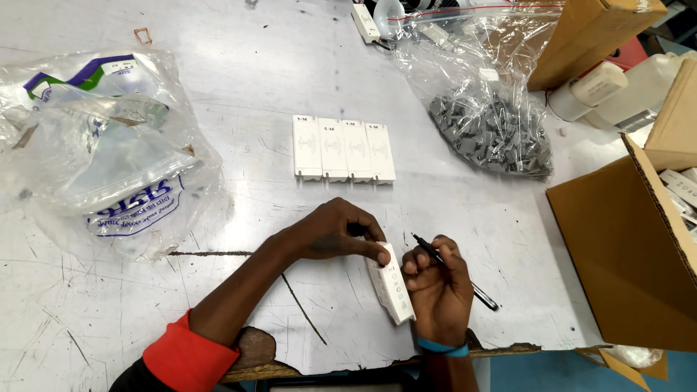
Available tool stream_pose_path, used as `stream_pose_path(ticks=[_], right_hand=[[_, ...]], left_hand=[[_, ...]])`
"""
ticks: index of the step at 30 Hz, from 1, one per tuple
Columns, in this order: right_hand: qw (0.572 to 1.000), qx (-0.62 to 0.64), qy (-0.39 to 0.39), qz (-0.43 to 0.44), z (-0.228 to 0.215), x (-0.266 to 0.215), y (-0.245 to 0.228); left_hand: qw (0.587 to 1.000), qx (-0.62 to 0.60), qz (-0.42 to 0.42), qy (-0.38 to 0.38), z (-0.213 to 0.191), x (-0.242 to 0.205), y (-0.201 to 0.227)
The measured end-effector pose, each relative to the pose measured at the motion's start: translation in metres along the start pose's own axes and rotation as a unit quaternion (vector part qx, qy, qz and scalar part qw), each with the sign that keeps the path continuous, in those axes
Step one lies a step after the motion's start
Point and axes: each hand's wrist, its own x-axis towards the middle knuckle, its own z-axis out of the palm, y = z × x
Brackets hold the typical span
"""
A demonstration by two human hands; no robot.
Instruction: The person writes labels on white plastic electrical components using a black marker and organizes them in a row on a workstation.
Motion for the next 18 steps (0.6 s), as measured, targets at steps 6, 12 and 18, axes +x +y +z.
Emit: stream_pose_path(ticks=[6, 12, 18], right_hand=[[0.950, -0.306, 0.037, -0.058, 0.016, -0.028, -0.016], [0.881, -0.472, -0.005, 0.010, 0.036, -0.030, -0.015], [0.892, -0.451, 0.009, 0.004, 0.036, -0.017, -0.006]], left_hand=[[0.997, 0.016, 0.027, -0.069, -0.008, -0.007, 0.009], [0.988, 0.120, 0.032, -0.086, -0.007, -0.008, 0.015], [0.987, 0.106, 0.073, -0.091, -0.005, -0.009, 0.011]])
